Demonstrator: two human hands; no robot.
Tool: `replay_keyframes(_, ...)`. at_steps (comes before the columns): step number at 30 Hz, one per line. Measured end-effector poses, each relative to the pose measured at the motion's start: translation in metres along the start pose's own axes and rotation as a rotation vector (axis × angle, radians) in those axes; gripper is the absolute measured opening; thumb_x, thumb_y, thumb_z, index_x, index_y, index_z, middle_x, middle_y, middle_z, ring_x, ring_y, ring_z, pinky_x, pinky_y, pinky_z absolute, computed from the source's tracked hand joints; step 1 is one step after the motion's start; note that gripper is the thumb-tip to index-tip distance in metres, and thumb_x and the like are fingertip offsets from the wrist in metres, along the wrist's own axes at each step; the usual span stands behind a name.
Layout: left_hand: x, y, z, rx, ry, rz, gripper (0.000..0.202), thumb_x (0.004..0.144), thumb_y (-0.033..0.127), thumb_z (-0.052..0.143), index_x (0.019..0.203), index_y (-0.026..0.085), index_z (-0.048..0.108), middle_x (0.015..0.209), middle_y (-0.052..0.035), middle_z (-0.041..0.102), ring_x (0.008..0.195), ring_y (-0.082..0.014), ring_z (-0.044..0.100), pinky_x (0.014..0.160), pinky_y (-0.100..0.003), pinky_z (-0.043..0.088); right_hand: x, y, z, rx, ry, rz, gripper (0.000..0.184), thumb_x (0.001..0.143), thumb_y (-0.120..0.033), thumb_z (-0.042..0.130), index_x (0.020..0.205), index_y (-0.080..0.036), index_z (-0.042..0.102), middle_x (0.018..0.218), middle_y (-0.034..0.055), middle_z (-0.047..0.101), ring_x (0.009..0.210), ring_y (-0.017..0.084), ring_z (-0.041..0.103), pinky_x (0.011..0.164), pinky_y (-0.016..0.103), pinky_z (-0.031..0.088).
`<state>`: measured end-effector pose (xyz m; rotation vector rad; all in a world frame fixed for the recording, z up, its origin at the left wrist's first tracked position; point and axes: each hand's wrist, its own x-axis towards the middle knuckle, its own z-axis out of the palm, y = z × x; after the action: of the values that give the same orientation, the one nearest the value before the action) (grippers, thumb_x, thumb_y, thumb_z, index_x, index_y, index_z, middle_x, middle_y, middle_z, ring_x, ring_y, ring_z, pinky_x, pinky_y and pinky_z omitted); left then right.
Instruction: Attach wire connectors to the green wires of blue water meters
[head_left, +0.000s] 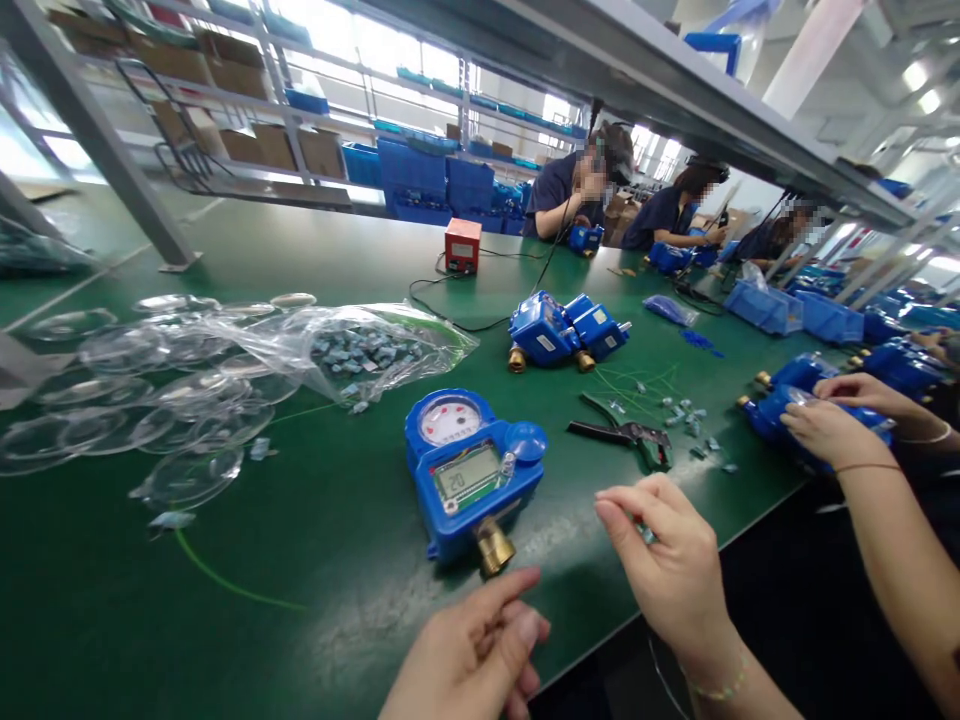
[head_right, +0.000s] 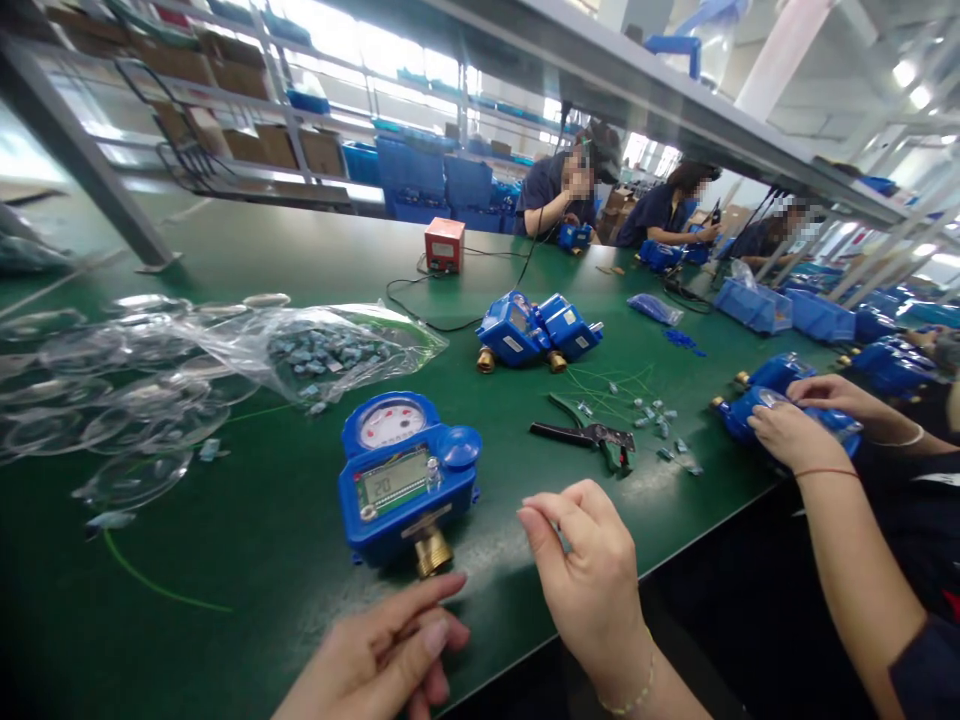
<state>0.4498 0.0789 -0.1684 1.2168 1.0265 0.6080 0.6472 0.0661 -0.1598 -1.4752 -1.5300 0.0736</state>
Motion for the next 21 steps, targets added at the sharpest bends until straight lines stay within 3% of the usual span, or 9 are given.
replay_keyframes(3,0.012,-0.002,0.029,-0.429,0.037,-0.171,0.048,0.083,0.033,0.057,0.126,0.013,0.047,0.093,-0.0096,0.064,0.055,-0.011,0.058,0.048,-0.021,0.048,0.009,0.003,0.006,-0.02,-0.02,-0.031,0.01,0.086,-0.02,0.056,0.088,-0.019,0.065,0.075,0.0023,0.055,0.071,0.014,0.053,0.065,0.029,0.043)
replay_keyframes(6,0.024,-0.003,0.045,-0.608,0.082,-0.209,0.053,0.083,0.025,0.057,0.131,0.013,0.036,0.096,-0.0109,0.062,0.057,-0.0105,0.058,0.05,-0.021,0.048,0.013,0.002,0.011,-0.017,-0.052,-0.05,0.01,0.086,-0.02,0.056,0.086,-0.019,0.065,0.075,0.0026,0.055,0.071,0.014,0.053,0.065,0.029,0.044)
replay_keyframes(21,0.033,-0.011,0.041,-0.691,0.079,-0.202,0.058,0.082,0.024,0.06,0.132,0.012,0.034,0.081,-0.0056,0.062,0.054,-0.0108,0.058,0.046,-0.02,0.047,0.015,0.004,0.015,-0.057,-0.127,-0.046,0.012,0.088,-0.022,0.053,0.088,-0.018,0.065,0.076,0.0025,0.055,0.07,0.014,0.052,0.064,0.028,0.043)
